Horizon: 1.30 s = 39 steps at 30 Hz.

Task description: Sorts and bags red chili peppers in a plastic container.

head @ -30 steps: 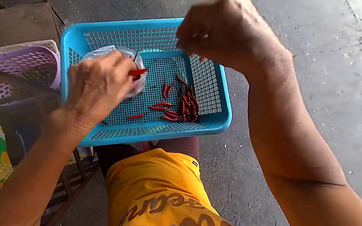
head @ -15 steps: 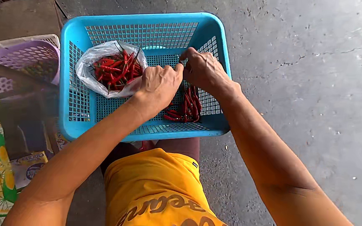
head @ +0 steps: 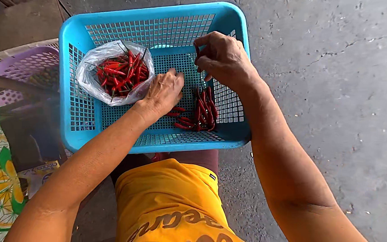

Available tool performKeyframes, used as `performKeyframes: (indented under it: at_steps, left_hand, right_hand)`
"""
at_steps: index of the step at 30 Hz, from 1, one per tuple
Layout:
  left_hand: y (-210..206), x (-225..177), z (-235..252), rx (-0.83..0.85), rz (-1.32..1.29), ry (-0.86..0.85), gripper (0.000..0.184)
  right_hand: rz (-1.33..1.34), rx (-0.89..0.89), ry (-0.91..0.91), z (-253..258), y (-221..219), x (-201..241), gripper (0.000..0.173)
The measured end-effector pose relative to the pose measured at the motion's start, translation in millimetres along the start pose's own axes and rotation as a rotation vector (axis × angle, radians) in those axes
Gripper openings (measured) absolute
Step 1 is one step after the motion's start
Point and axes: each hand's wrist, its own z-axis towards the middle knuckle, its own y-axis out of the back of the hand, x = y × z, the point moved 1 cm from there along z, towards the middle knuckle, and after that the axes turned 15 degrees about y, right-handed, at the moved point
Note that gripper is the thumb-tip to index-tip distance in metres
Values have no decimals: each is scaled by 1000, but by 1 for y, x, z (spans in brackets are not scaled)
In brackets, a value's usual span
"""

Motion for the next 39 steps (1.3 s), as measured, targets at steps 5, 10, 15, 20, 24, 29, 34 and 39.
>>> performKeyframes:
  at_steps: [5, 10, 15, 20, 24, 29, 34, 39]
  left_hand:
    - [7, 1, -5, 52, -219, 59, 22]
    - [28, -1, 0, 298, -1150, 413, 31]
    - [24, 2, 5, 389, -1541, 504, 35]
    - [23, 3, 8, 319, -1534, 446, 19]
    - [43, 2, -8, 355, -1360, 372, 20]
    - [104, 23, -41, 85, -849, 38, 26]
    - [119, 91, -57, -193, -107, 248, 45]
    - [93, 99, -71, -166, 106, 319, 60]
  right_hand:
    - [47, -15, 41, -1, 0, -3, 31]
    - [159, -95, 55, -3, 1, -6, 26]
    - [162, -99, 258, -4, -1, -7, 31]
    - [76, -91, 470, -6, -3, -2, 34]
    - [145, -228, 346, -4, 4, -6, 28]
    - [148, -230, 257, -3, 3, -9, 21]
    - [127, -207, 245, -3, 3, -8, 21]
    - [110, -193, 243, -3, 3, -8, 22]
